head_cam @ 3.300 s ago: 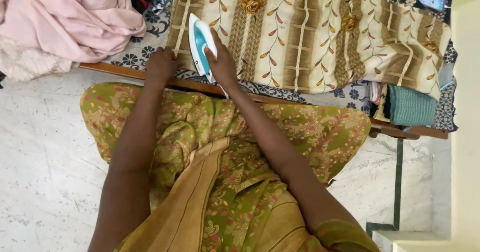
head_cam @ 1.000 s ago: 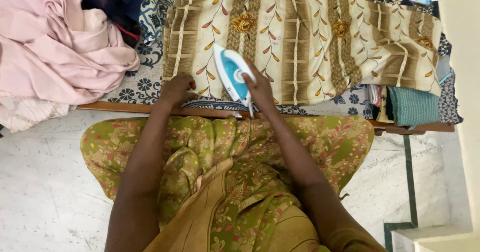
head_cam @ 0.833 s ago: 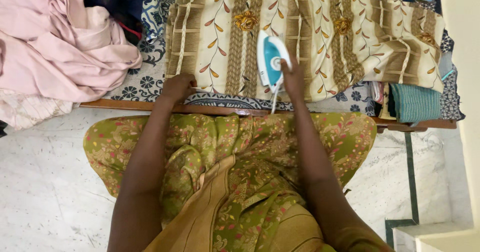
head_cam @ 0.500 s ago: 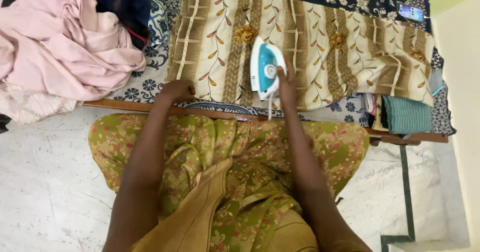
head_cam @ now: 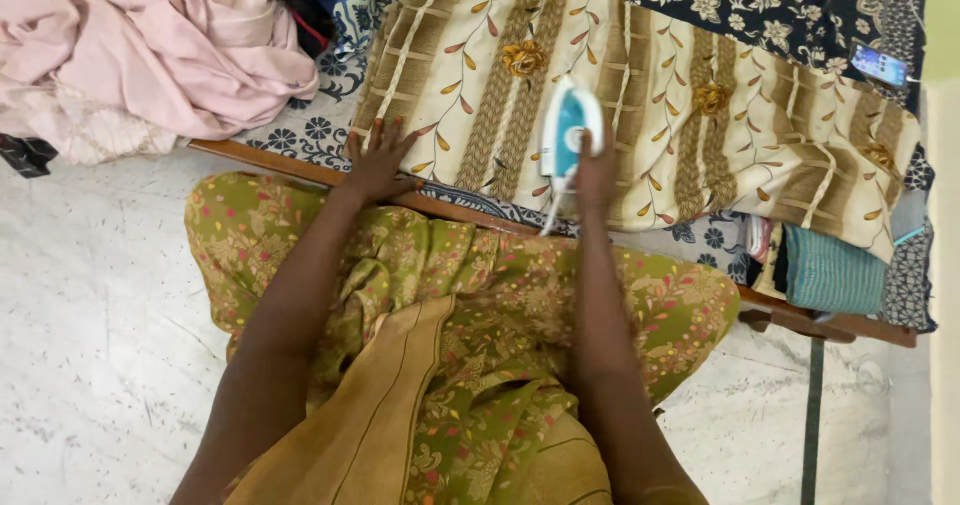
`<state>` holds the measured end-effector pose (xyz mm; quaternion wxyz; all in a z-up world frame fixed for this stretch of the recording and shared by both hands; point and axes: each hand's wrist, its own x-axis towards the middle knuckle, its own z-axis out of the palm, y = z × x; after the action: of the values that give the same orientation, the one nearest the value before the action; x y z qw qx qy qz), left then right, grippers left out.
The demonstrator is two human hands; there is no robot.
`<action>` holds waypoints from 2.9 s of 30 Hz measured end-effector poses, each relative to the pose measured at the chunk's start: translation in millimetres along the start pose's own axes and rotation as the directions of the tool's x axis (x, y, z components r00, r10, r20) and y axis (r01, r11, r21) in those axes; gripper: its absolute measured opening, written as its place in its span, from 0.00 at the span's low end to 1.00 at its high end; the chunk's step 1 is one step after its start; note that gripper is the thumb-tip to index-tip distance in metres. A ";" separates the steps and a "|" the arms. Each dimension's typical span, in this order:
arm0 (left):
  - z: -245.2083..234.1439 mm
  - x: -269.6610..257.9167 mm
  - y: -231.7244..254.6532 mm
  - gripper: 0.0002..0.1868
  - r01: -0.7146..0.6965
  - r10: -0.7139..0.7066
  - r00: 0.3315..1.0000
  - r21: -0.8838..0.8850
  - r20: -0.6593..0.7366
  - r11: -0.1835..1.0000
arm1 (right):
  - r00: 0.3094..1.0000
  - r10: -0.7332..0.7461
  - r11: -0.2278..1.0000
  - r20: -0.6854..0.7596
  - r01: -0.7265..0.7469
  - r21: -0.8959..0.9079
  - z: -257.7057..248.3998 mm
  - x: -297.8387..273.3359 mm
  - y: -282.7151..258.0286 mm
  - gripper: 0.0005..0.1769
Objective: The person irons a patterned beige cloth on a low wooden table using a blue and white electric iron. They smooth the fabric with their hands, move the iron back and forth, and fold the cloth into a neat stack. Finally, they pick up a dark blue garment from a pile of laundry.
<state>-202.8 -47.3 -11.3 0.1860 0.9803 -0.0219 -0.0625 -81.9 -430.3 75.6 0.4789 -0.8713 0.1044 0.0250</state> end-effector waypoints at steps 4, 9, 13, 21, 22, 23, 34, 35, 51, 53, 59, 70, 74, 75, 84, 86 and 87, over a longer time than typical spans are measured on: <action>-14.9 -8.8 -32.2 0.39 -0.063 0.029 0.985 -0.195 -0.172 0.979 | 0.825 -0.404 0.914 -0.394 0.385 -0.132 -84.4 64.1 66.1 0.28; -30.9 -15.5 -41.1 0.16 0.043 -0.051 0.972 -0.037 -0.230 0.998 | 0.909 -0.188 0.970 -0.371 0.232 0.077 -118.1 57.7 80.0 0.28; -31.2 -4.5 -38.0 0.14 -0.005 -0.012 0.968 -0.068 -0.250 0.998 | 0.966 -0.078 0.977 -0.245 0.123 0.174 -93.9 25.4 44.8 0.29; -46.8 -13.3 -57.4 0.16 0.227 -0.234 0.942 0.055 0.240 0.972 | 0.889 -0.344 0.935 0.301 0.295 0.195 40.5 -60.3 -68.8 0.33; -41.3 -12.2 -61.3 0.17 0.220 -0.225 0.949 0.049 0.221 0.974 | 0.875 -0.294 0.952 0.385 0.233 0.198 67.0 -69.4 -81.0 0.35; -34.0 -11.0 -65.4 0.17 0.212 -0.217 0.955 0.044 0.201 0.976 | 0.850 -0.295 0.955 0.437 0.258 0.145 86.3 -83.1 -86.6 0.36; -45.6 -14.4 -71.8 0.18 0.303 -0.276 0.925 -0.069 0.261 0.950 | 0.919 -0.304 0.951 0.253 0.310 0.017 48.3 4.9 -38.0 0.33; -50.8 -14.9 -67.9 0.17 0.317 -0.287 0.918 -0.071 0.274 0.946 | 0.970 -0.201 0.977 0.137 0.208 -0.039 22.7 22.1 -19.8 0.36; -31.4 1.9 -66.7 0.37 0.537 -0.543 0.830 -0.085 -0.124 0.839 | 0.740 -0.649 0.753 0.177 0.657 0.012 54.7 -74.6 -49.7 0.34; -12.6 8.9 -73.5 0.31 0.512 -0.522 0.845 -0.108 -0.114 0.852 | 0.560 -0.638 0.531 0.529 0.817 -0.224 120.9 -127.5 -79.6 0.39; -35.1 -13.9 -80.7 0.34 0.506 -0.530 0.847 -0.235 -0.045 0.830 | 0.408 -0.645 0.441 0.646 0.889 -0.122 215.4 -170.6 -101.7 0.36; -48.6 106.2 -64.9 0.54 0.208 -0.423 0.898 -0.965 0.122 0.162 | 0.493 -0.754 0.601 0.434 0.785 0.151 139.0 -171.3 -117.2 0.13; -53.7 170.6 -61.8 0.58 0.023 -0.447 0.894 -0.997 -0.010 0.070 | 0.466 -0.794 0.568 0.390 0.797 0.206 111.3 -178.2 -109.5 0.11; -58.3 184.5 -61.6 0.56 0.017 -0.449 0.893 -0.992 -0.040 0.123 | 0.451 -0.810 0.550 0.375 0.807 0.215 102.1 -180.0 -105.9 0.11; -55.8 277.0 -51.5 0.34 0.077 -0.358 0.931 -0.914 -0.077 0.399 | 0.457 -0.764 0.607 0.455 0.747 0.270 81.8 -178.0 -97.2 0.11; -49.8 287.1 -61.3 0.33 0.051 -0.366 0.923 -0.909 -0.116 0.415 | 0.436 -0.763 0.613 0.478 0.724 0.317 85.1 -174.7 -95.9 0.11; -47.4 292.1 -67.7 0.33 0.036 -0.370 0.919 -0.907 -0.134 0.420 | 0.443 -0.739 0.633 0.507 0.715 0.298 85.7 -170.3 -94.1 0.11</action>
<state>94.3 13.5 -25.8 0.6638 0.7262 0.1646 0.0697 -224.1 -282.5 131.9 0.4669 -0.7674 -0.4315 0.0830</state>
